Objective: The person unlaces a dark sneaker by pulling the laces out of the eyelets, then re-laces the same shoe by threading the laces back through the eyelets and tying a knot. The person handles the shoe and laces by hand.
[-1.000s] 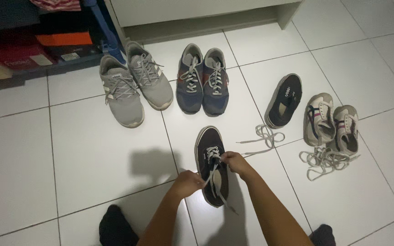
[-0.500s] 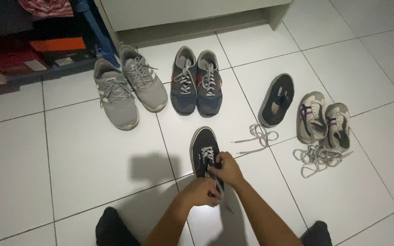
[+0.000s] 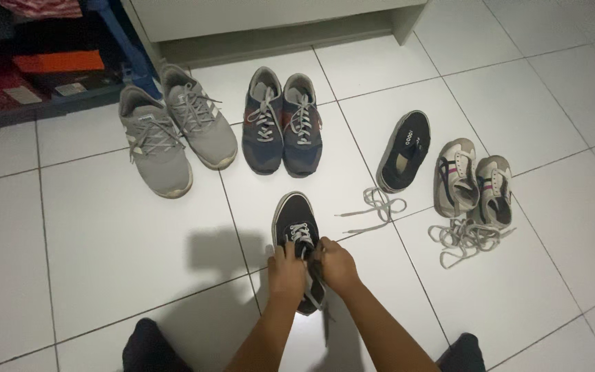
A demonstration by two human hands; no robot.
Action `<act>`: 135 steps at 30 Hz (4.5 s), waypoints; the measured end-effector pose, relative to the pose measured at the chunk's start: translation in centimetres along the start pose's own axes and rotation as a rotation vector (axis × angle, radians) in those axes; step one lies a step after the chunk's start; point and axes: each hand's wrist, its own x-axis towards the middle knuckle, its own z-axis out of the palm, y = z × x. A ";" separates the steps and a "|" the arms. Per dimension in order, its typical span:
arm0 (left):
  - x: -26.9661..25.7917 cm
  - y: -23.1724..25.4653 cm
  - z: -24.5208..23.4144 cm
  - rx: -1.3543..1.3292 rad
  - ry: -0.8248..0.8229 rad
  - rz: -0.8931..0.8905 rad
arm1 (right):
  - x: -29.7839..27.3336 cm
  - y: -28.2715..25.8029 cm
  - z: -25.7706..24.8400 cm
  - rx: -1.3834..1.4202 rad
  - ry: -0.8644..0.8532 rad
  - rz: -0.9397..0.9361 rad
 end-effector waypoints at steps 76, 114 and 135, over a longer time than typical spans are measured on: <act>3.9 -7.1 4.2 -1.658 0.024 -0.505 | 1.9 -3.4 2.6 0.276 -0.174 0.534; 4.7 -7.3 6.6 -1.379 0.063 -0.436 | -0.6 1.2 -6.3 1.427 -0.149 0.551; 2.2 -3.9 4.0 -0.706 0.371 -0.040 | -3.1 8.1 -6.5 0.783 -0.449 0.846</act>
